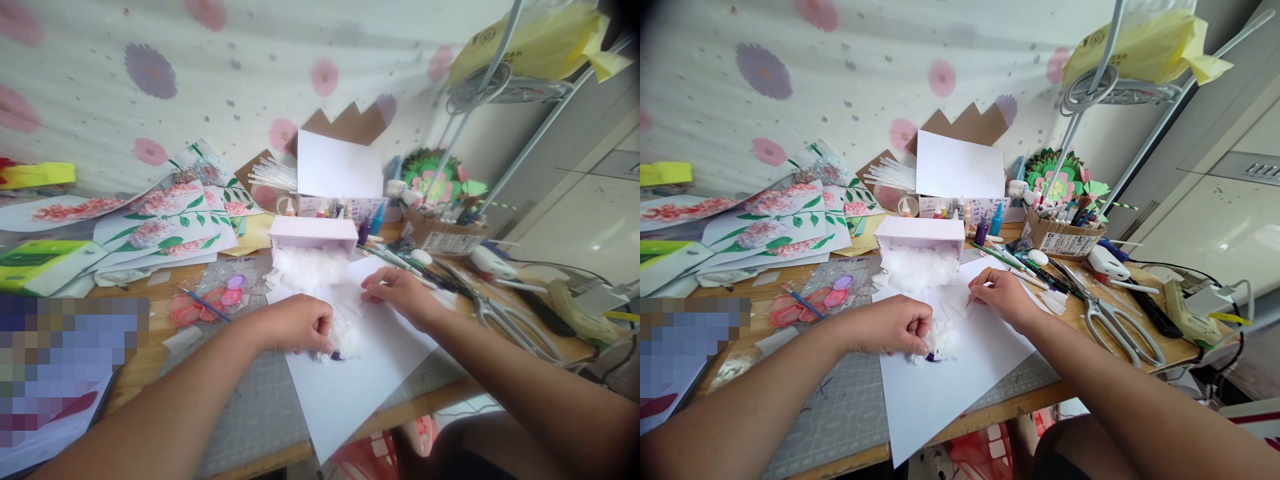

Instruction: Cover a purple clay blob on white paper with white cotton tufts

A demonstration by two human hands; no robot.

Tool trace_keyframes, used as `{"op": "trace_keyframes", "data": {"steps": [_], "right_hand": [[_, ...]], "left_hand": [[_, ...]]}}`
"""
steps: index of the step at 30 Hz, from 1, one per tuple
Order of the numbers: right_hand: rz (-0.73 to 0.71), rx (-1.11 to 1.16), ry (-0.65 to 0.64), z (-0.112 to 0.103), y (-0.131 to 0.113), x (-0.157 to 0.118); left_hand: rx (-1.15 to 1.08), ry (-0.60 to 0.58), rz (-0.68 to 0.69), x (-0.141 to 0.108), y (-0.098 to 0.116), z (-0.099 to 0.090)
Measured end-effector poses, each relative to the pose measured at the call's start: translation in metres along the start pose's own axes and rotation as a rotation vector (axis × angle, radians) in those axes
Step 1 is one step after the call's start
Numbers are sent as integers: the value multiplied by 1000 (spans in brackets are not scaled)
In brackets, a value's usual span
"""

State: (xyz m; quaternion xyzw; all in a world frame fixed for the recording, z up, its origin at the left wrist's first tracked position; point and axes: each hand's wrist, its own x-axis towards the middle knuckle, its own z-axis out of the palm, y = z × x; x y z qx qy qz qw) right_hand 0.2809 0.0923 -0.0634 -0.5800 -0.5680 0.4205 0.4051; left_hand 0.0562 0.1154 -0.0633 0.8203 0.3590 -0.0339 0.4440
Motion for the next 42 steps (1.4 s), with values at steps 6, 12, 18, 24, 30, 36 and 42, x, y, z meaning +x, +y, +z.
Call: {"op": "trace_keyframes", "data": {"steps": [6, 12, 18, 24, 30, 36, 42], "right_hand": [[-61, -353, -12, 4, -7, -5], [-40, -387, -19, 4, -13, -9], [-151, -245, -99, 0, -19, -14], [-359, -466, -170, 7, -15, -17], [-406, -654, 7, 3, -16, -15], [-282, -56, -82, 3, -43, -33], [-119, 199, -379, 20, -45, -45]], "left_hand": [[-18, -5, 7, 1, -1, 0], [-7, 3, 8, 0, 1, 0], [-7, 1, 2, 0, 2, 0], [7, 3, 7, 0, 1, 0], [9, 4, 10, 0, 2, 0], [33, -7, -7, 0, 4, -2], [64, -2, -14, 1, 1, -2]]}}
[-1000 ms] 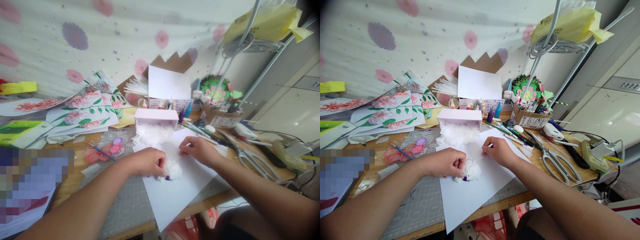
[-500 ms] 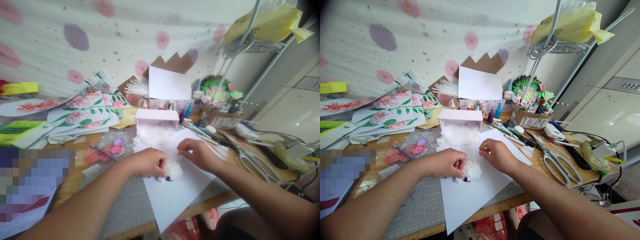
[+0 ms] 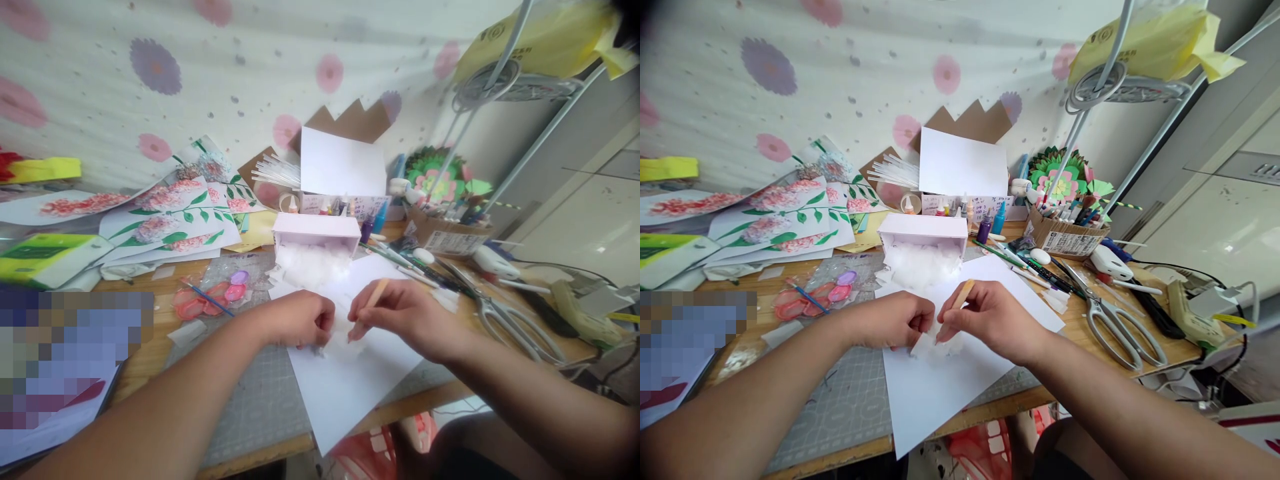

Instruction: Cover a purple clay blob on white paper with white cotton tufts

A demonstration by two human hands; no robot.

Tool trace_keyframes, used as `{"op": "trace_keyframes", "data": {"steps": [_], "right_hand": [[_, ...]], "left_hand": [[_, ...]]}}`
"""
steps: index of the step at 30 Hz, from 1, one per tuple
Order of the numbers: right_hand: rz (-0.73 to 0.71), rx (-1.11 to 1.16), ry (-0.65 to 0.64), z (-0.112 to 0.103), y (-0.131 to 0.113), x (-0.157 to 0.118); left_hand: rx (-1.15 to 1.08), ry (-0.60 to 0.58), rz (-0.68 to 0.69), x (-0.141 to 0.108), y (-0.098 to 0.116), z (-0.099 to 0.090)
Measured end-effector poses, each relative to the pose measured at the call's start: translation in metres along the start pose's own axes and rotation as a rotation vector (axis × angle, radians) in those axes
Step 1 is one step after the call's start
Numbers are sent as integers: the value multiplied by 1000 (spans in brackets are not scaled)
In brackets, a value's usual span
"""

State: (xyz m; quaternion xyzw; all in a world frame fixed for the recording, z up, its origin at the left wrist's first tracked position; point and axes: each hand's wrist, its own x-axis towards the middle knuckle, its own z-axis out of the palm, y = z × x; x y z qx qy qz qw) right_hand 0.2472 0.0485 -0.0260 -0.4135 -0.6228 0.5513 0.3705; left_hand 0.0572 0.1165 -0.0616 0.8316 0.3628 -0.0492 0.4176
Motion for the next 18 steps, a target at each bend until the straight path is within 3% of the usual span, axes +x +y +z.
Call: {"op": "trace_keyframes", "data": {"steps": [3, 7, 13, 18], "right_hand": [[21, -283, 6, 7, 7, 1], [-87, -606, 31, 11, 13, 2], [-132, -668, 20, 11, 14, 1], [-116, -675, 30, 12, 14, 1]], "left_hand": [[11, 5, 19, 2, -2, 1], [30, 15, 46, 1, -1, -1], [-52, -56, 48, -6, 6, -8], [171, 71, 96, -4, 6, -3]]}}
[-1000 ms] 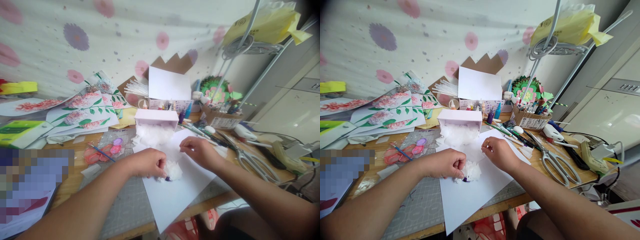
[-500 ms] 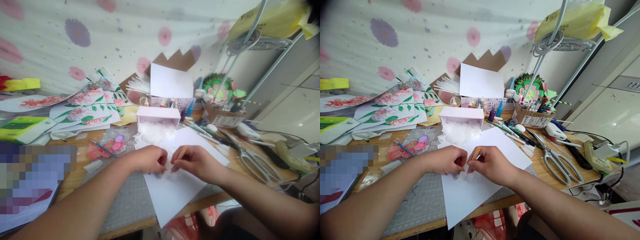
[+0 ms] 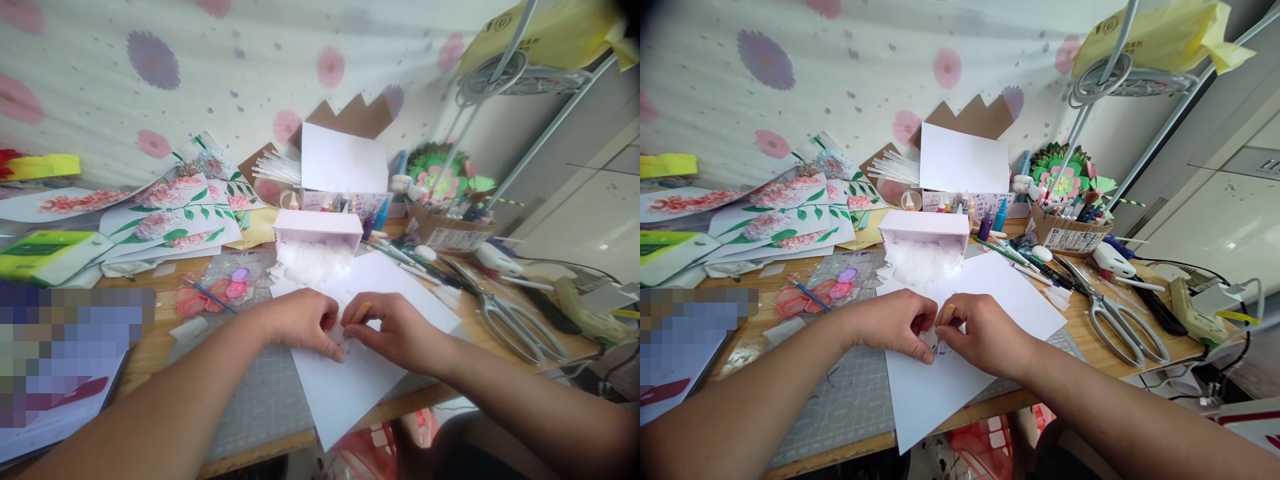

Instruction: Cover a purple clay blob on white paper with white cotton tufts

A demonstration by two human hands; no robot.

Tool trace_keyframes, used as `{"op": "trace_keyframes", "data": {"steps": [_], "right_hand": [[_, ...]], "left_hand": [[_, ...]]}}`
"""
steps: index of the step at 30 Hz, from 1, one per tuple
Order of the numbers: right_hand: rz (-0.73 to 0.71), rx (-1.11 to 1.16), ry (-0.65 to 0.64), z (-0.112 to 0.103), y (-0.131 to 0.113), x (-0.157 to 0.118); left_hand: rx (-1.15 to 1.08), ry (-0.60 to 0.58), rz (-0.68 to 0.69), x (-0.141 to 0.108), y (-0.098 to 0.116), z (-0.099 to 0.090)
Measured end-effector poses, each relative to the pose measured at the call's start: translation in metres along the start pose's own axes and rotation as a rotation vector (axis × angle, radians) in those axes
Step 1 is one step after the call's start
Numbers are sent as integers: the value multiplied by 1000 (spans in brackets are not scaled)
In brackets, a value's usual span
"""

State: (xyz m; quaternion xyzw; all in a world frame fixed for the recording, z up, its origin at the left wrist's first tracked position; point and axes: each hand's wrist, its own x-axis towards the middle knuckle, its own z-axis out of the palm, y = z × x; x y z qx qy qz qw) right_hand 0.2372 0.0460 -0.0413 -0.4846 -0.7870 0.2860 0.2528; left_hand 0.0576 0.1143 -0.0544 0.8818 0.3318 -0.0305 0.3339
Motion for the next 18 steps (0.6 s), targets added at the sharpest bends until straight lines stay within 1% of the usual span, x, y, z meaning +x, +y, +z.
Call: {"op": "trace_keyframes", "data": {"steps": [4, 7, 9, 11, 18], "right_hand": [[-29, 37, 22, -3, -1, -1], [-111, 99, 28, -6, -3, -2], [-175, 119, 7, -5, -4, -2], [-206, 89, -14, -4, -3, -1], [-212, -105, -33, 3, -1, 2]], "left_hand": [[28, 19, -13, 4, -4, 5], [-14, 7, 0, 5, -8, 6], [-38, -3, 16, 6, -10, 7], [-49, -10, 21, 6, -10, 7], [-16, -18, 10, 4, -1, 1]]}}
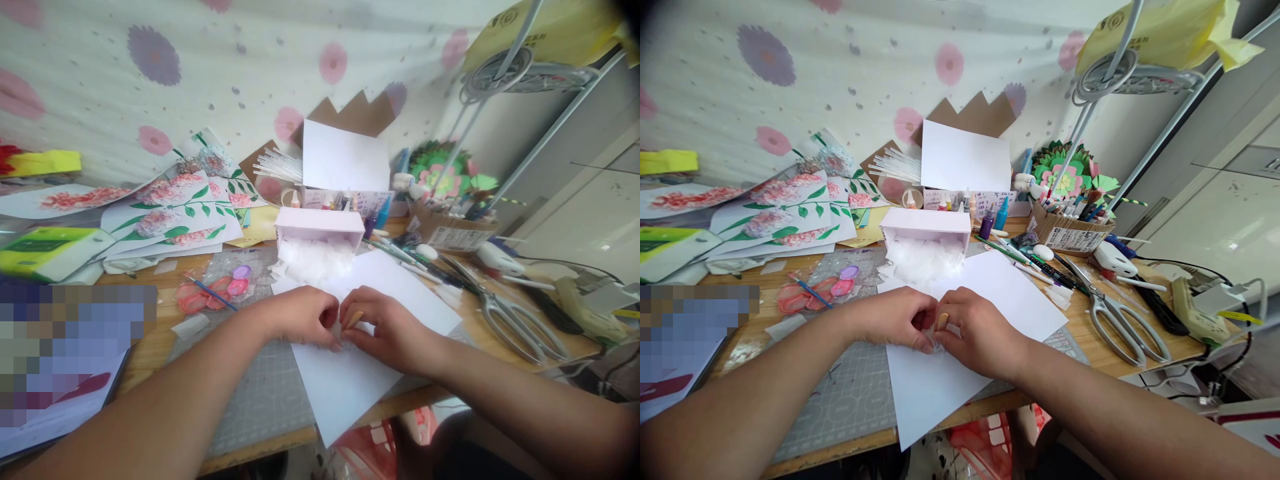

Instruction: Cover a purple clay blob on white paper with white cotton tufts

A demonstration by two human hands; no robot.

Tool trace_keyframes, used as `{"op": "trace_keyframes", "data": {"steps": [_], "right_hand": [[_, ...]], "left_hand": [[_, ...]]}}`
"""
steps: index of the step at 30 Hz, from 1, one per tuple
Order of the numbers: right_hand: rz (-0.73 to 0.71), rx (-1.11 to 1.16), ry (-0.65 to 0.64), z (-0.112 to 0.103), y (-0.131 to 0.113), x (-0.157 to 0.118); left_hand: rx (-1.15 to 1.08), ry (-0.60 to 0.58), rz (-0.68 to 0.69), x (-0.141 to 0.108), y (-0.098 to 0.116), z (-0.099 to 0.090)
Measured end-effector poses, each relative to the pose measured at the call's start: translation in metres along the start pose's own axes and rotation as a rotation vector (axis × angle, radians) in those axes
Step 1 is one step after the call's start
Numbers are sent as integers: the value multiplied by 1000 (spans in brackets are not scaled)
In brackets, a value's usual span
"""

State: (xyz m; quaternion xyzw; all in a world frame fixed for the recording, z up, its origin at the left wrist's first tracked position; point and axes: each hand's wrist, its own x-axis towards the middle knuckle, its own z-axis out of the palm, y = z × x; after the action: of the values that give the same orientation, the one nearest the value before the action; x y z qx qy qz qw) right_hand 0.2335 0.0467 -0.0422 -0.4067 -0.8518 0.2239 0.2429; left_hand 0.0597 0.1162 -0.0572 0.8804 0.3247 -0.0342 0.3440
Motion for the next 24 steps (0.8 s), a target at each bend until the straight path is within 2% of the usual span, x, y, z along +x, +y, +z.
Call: {"op": "trace_keyframes", "data": {"steps": [5, 10, 13, 17, 20, 24], "right_hand": [[6, -22, 18, 4, 2, 3], [62, 225, 114, -1, 10, 1], [65, 305, 52, -8, 11, -3], [24, 240, -68, -10, 11, -6], [5, 239, -55, -7, 11, -5], [14, 264, 25, -4, 15, -3]], "left_hand": [[-1, 17, 19, 0, 2, 3], [59, 53, -42, 1, 0, 7], [68, 41, -51, 1, 1, 6], [66, 46, -38, 2, 0, 5], [54, 34, -35, 2, 0, 4], [49, 6, -18, -1, 3, 1]]}}
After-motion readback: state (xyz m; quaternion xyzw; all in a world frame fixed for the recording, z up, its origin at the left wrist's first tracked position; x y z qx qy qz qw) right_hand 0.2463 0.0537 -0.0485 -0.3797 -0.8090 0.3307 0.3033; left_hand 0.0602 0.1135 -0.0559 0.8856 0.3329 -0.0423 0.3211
